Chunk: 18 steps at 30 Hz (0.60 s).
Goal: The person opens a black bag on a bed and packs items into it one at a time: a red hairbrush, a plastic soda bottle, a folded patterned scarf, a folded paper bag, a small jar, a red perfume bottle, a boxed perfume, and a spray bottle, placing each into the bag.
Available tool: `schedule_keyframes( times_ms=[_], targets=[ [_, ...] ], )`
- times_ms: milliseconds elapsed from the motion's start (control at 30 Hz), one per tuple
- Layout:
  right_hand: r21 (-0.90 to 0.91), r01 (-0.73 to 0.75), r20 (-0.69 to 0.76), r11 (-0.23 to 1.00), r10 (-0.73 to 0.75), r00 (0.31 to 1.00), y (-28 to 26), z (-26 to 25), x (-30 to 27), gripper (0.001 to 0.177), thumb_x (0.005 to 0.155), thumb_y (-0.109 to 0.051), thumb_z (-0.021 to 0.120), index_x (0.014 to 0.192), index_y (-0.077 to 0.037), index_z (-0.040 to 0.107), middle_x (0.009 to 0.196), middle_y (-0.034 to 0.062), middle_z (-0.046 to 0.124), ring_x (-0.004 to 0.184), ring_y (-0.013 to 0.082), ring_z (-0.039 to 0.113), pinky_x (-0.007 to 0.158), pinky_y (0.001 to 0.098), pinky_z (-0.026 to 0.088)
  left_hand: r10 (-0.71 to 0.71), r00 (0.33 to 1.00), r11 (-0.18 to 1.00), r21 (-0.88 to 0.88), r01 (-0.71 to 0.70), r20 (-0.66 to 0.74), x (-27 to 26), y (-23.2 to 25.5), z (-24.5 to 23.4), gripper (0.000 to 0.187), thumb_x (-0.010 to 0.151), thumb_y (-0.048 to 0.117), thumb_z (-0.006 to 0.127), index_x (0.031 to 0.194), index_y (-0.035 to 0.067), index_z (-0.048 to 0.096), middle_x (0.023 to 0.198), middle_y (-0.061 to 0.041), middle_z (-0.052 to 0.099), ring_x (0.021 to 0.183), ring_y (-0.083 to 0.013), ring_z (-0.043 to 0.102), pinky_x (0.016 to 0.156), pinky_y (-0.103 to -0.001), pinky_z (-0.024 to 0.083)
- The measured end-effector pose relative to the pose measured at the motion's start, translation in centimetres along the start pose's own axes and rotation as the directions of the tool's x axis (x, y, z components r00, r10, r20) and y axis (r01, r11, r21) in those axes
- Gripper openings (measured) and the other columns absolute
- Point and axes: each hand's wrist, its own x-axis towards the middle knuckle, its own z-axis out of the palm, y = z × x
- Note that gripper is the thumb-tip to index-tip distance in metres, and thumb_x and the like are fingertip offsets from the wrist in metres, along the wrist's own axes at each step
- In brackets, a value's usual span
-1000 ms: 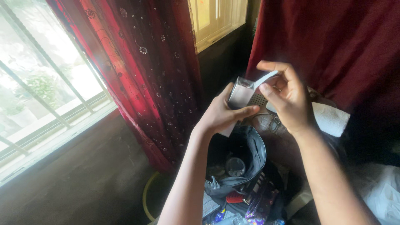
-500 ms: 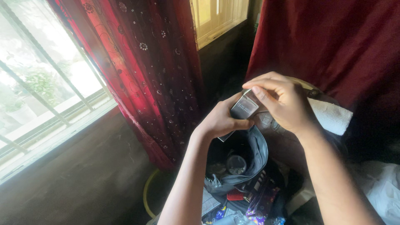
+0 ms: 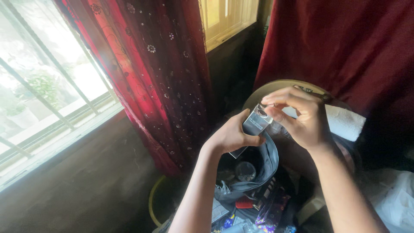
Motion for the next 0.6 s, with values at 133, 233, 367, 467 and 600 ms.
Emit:
schedule_keyframes(
  times_ms=[133, 233, 367, 467, 600],
  targets=[
    [0.044, 0.004, -0.038, 0.999, -0.002, 0.999, -0.9, 1.4, -0.9, 0.021, 0.104, -0.020, 0.063, 0.108, -0.004, 0.077, 0.106, 0.0082, 0.076, 0.103, 0.0217, 0.071, 0.090, 0.0326, 0.055, 0.096, 0.995, 0.993, -0.064, -0.096, -0.015, -0.2, 0.0, 0.4, 0.077, 0.063, 0.031, 0.084, 0.130, 0.003, 0.060, 0.111, -0.013, 0.074, 0.104, -0.0221, 0.070, 0.094, -0.034, 0.053],
    [-0.010, -0.060, -0.094, 0.998, 0.059, 0.994, -1.3, 2.0, -1.2, 0.021, 0.107, -0.017, 0.060, 0.105, -0.005, 0.077, 0.105, 0.0086, 0.076, 0.099, 0.0220, 0.072, 0.088, 0.0337, 0.056, 0.123, 0.992, 0.987, -0.103, -0.125, -0.032, -0.1, 0.3, 0.4, 0.078, 0.061, 0.030, 0.085, 0.129, 0.004, 0.059, 0.108, -0.012, 0.074, 0.102, -0.0210, 0.071, 0.093, -0.033, 0.053],
    [-0.077, -0.072, -0.163, 0.994, 0.059, 0.985, -1.6, 2.0, -1.0, 0.024, 0.107, -0.021, 0.060, 0.107, -0.003, 0.076, 0.106, 0.0107, 0.076, 0.103, 0.0215, 0.073, 0.089, 0.0343, 0.057, 0.106, 0.994, 0.993, -0.039, -0.107, -0.026, 0.1, 0.9, -0.6, 0.072, 0.061, 0.028, 0.085, 0.124, 0.002, 0.063, 0.105, -0.014, 0.076, 0.097, -0.0218, 0.073, 0.089, -0.033, 0.056],
    [-0.067, -0.072, -0.135, 0.995, 0.063, 0.989, -1.9, 2.3, -0.7, 0.026, 0.109, -0.022, 0.056, 0.110, -0.004, 0.075, 0.109, 0.0109, 0.075, 0.106, 0.0228, 0.072, 0.092, 0.0356, 0.057, 0.097, 0.995, 0.995, 0.027, -0.097, -0.020, 0.1, 1.0, -1.2, 0.072, 0.063, 0.030, 0.086, 0.124, 0.002, 0.063, 0.106, -0.014, 0.075, 0.097, -0.0208, 0.073, 0.087, -0.033, 0.057],
    [-0.072, -0.026, -0.101, 0.997, 0.019, 0.995, -2.4, 3.4, -0.9, 0.033, 0.111, -0.021, 0.050, 0.132, -0.003, 0.067, 0.127, 0.0148, 0.072, 0.114, 0.0287, 0.069, 0.099, 0.0389, 0.054, 0.143, 0.985, 0.977, -0.145, -0.155, -0.094, 0.2, 1.0, -0.6, 0.074, 0.065, 0.028, 0.082, 0.131, 0.004, 0.059, 0.108, -0.014, 0.075, 0.098, -0.0217, 0.072, 0.088, -0.034, 0.056]
  ],
)
